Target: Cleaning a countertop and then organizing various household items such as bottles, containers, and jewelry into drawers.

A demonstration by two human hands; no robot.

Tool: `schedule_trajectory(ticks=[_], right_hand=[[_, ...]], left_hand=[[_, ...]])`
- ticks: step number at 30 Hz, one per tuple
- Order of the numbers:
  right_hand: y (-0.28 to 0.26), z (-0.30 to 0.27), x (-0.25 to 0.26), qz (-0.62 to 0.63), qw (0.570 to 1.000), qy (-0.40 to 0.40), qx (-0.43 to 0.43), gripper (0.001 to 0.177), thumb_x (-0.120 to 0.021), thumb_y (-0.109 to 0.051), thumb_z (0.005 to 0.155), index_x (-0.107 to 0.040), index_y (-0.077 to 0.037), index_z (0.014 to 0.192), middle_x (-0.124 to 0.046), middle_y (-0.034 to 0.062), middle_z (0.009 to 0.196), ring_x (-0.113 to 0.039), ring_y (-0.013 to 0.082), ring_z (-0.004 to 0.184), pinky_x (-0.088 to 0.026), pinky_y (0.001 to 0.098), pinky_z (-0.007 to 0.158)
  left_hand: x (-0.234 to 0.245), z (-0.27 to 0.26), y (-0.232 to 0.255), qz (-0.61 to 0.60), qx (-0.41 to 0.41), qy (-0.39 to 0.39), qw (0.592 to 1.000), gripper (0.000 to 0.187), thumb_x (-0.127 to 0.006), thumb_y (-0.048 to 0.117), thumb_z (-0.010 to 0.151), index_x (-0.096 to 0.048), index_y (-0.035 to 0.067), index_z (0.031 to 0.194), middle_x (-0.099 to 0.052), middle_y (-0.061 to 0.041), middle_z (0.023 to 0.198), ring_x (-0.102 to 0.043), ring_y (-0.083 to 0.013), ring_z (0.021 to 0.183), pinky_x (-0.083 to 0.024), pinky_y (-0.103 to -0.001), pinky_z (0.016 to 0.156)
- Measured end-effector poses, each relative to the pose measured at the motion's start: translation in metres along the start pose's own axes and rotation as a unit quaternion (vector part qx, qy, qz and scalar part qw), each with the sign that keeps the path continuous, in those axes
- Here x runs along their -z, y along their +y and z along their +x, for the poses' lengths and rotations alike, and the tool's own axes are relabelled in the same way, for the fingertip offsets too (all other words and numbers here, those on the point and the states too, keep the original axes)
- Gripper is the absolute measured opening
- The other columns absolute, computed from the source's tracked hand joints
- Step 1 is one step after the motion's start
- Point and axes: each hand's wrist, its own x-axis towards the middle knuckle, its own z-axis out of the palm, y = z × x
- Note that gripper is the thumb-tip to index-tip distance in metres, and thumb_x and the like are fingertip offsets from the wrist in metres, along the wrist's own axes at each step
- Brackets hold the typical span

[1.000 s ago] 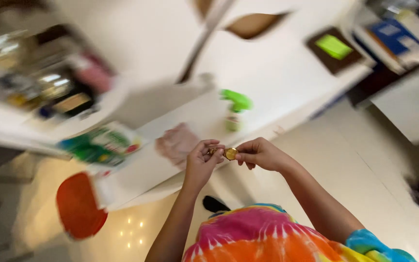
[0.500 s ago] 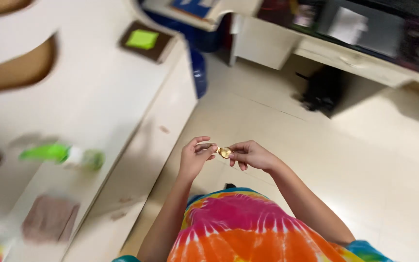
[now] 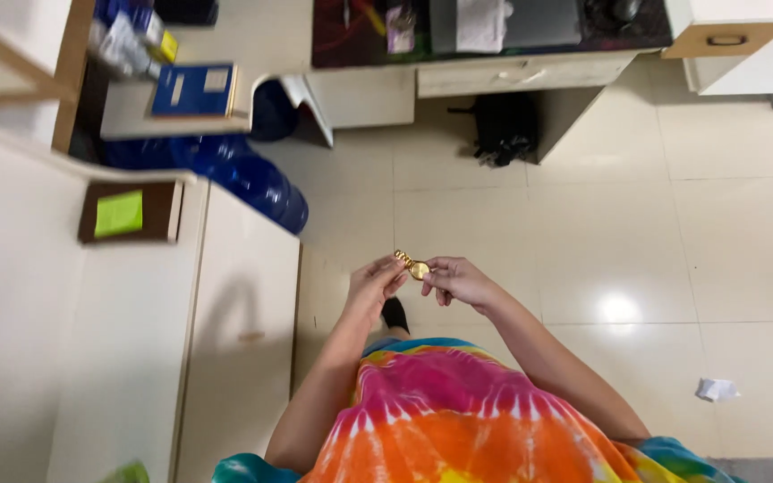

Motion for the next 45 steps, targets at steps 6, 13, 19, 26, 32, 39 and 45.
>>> schedule_trajectory(ticks=[6, 13, 19, 26, 32, 39, 45], right_hand=[[-0.022, 0.037, 0.035, 0.037, 0.997, 0.068, -0.002, 0.031, -0.062, -0.025, 0.101, -0.066, -0.004, 0.122, -0.072, 0.0057, 0.083, -0.06, 0.01, 0.057, -0.049, 0.0259, 0.053], [-0.045, 0.068, 0.107, 0.086, 0.987, 0.129, 0.032, 0.029, -0.06, -0.019, 0.1, -0.064, -0.004, 0.125, -0.074, 0.0054, 0.09, -0.064, 0.0111, 0.064, -0.053, 0.0271, 0.06], [-0.068, 0.102, 0.226, 0.122, 0.986, 0.107, 0.037, 0.029, -0.059, -0.017, 0.101, -0.062, 0.0, 0.124, -0.075, 0.0083, 0.097, -0.073, 0.016, 0.078, -0.058, 0.03, 0.068], [-0.097, 0.133, 0.343, 0.088, 0.989, 0.12, -0.007, 0.033, -0.059, -0.016, 0.1, -0.06, -0.006, 0.131, -0.074, 0.0119, 0.1, -0.075, 0.0217, 0.089, -0.062, 0.0339, 0.075], [-0.116, 0.203, 0.405, 0.086, 0.989, 0.118, 0.005, 0.033, -0.064, -0.011, 0.098, -0.06, 0.003, 0.127, -0.076, 0.0134, 0.105, -0.078, 0.0229, 0.091, -0.064, 0.0358, 0.076], [-0.132, 0.329, 0.4, 0.04, 0.994, 0.102, 0.013, 0.037, -0.068, -0.018, 0.099, -0.066, 0.005, 0.128, -0.073, 0.0146, 0.103, -0.073, 0.02, 0.085, -0.062, 0.0349, 0.072], [-0.176, 0.432, 0.352, 0.08, 0.997, 0.015, -0.011, 0.041, -0.068, -0.021, 0.097, -0.062, -0.003, 0.133, -0.073, 0.0109, 0.1, -0.074, 0.02, 0.085, -0.062, 0.0335, 0.072]], left_hand=[[-0.033, 0.076, 0.04, 0.047, 0.05, -0.045, 0.997, 0.036, -0.074, 0.009, 0.092, -0.065, -0.002, 0.125, -0.074, -0.009, 0.11, -0.071, -0.0148, 0.091, -0.061, -0.026, 0.079], [-0.105, 0.169, 0.041, 0.123, -0.076, -0.076, 0.987, 0.03, -0.073, 0.006, 0.092, -0.063, 0.0, 0.12, -0.072, -0.009, 0.11, -0.071, -0.0157, 0.098, -0.061, -0.029, 0.083], [-0.182, 0.271, 0.025, 0.118, -0.135, -0.075, 0.981, 0.03, -0.075, 0.006, 0.092, -0.062, 0.0, 0.118, -0.073, -0.01, 0.109, -0.071, -0.0149, 0.094, -0.06, -0.027, 0.078], [-0.277, 0.354, 0.029, 0.202, -0.174, -0.004, 0.964, 0.025, -0.077, 0.006, 0.09, -0.065, 0.002, 0.111, -0.072, -0.009, 0.106, -0.07, -0.0141, 0.083, -0.057, -0.027, 0.067], [-0.313, 0.434, 0.056, 0.245, -0.242, 0.004, 0.939, 0.022, -0.076, 0.006, 0.091, -0.067, 0.002, 0.11, -0.075, -0.006, 0.103, -0.071, -0.0123, 0.087, -0.059, -0.026, 0.075], [-0.264, 0.522, 0.099, 0.231, -0.289, 0.069, 0.926, 0.026, -0.075, 0.008, 0.091, -0.061, 0.005, 0.114, -0.071, -0.003, 0.101, -0.069, -0.0102, 0.085, -0.057, -0.025, 0.073], [-0.173, 0.59, 0.153, 0.323, -0.338, 0.133, 0.874, 0.023, -0.075, 0.005, 0.092, -0.063, 0.004, 0.112, -0.07, -0.008, 0.098, -0.067, -0.0148, 0.082, -0.056, -0.029, 0.074]])
